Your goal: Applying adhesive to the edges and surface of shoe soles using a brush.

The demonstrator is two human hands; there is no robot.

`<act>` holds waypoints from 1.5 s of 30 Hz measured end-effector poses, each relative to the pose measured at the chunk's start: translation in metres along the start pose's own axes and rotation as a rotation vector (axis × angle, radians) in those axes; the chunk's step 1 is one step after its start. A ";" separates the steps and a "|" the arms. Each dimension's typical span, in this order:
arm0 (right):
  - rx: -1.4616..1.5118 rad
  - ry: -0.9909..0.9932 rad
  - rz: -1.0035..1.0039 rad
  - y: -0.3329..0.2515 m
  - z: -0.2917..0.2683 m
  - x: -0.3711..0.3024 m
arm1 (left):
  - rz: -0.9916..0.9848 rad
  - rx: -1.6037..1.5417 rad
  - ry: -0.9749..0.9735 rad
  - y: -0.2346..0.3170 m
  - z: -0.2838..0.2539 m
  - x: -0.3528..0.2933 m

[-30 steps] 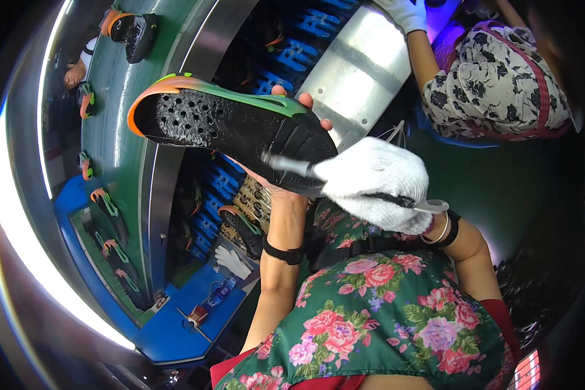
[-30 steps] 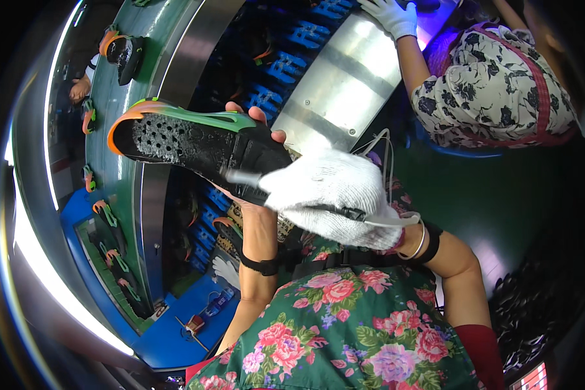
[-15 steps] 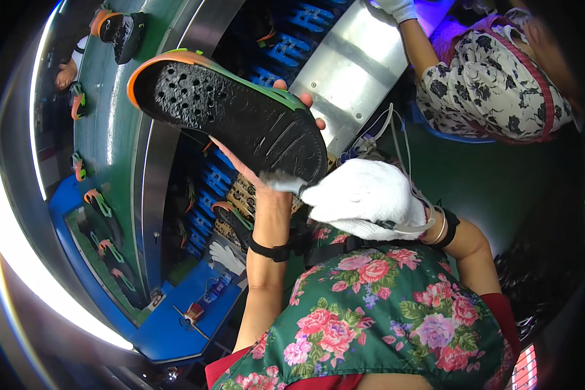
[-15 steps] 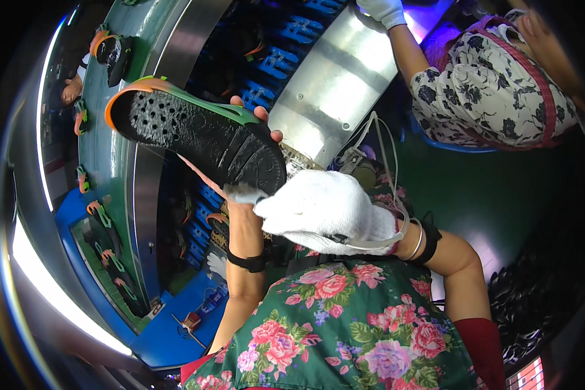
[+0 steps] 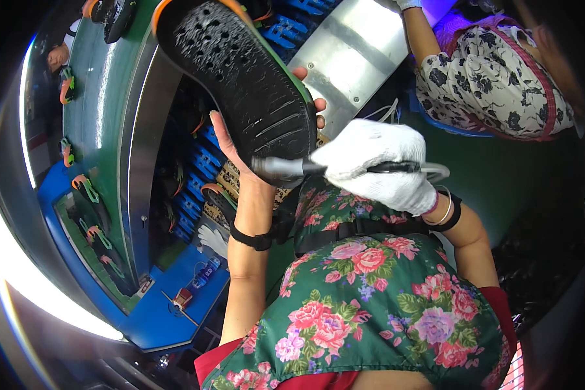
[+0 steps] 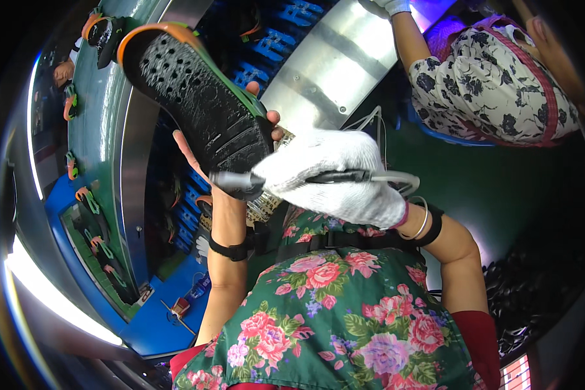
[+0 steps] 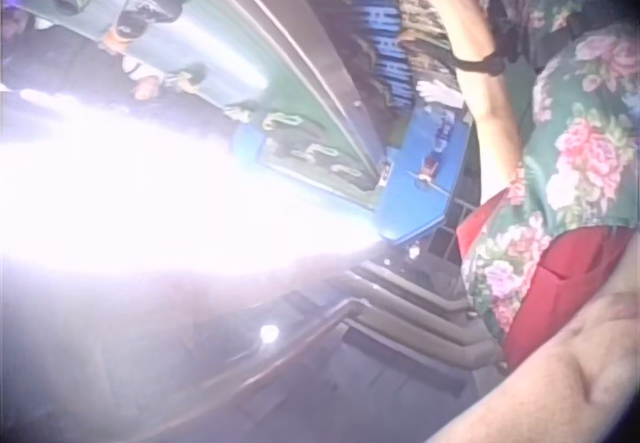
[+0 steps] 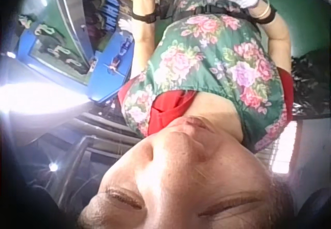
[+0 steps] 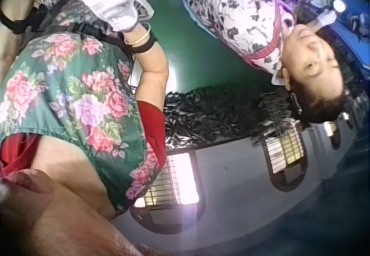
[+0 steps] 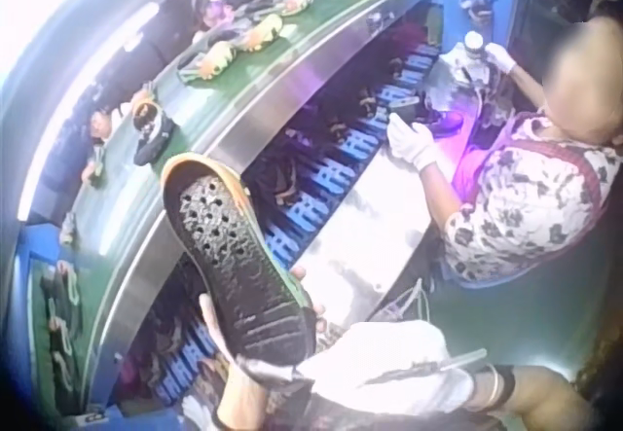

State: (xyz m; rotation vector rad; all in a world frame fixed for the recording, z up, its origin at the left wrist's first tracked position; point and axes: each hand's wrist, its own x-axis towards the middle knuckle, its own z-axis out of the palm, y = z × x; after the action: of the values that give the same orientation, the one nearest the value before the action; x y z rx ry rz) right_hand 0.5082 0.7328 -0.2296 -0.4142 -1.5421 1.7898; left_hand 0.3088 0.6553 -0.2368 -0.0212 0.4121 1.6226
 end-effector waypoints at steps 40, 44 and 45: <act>0.151 -0.181 -0.021 0.004 0.011 -0.023 | -0.363 0.170 0.198 0.016 -0.017 -0.020; 0.126 -0.087 0.097 0.014 0.016 -0.032 | -0.363 0.060 0.260 0.007 -0.018 -0.024; 0.199 -0.116 0.176 0.009 0.015 -0.036 | -0.366 0.007 0.183 0.006 -0.026 -0.028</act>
State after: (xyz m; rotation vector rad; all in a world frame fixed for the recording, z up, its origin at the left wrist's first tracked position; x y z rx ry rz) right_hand 0.5202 0.6963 -0.2426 -0.3635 -1.4231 2.1153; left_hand 0.3001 0.6213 -0.2527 -0.2286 0.5221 1.2615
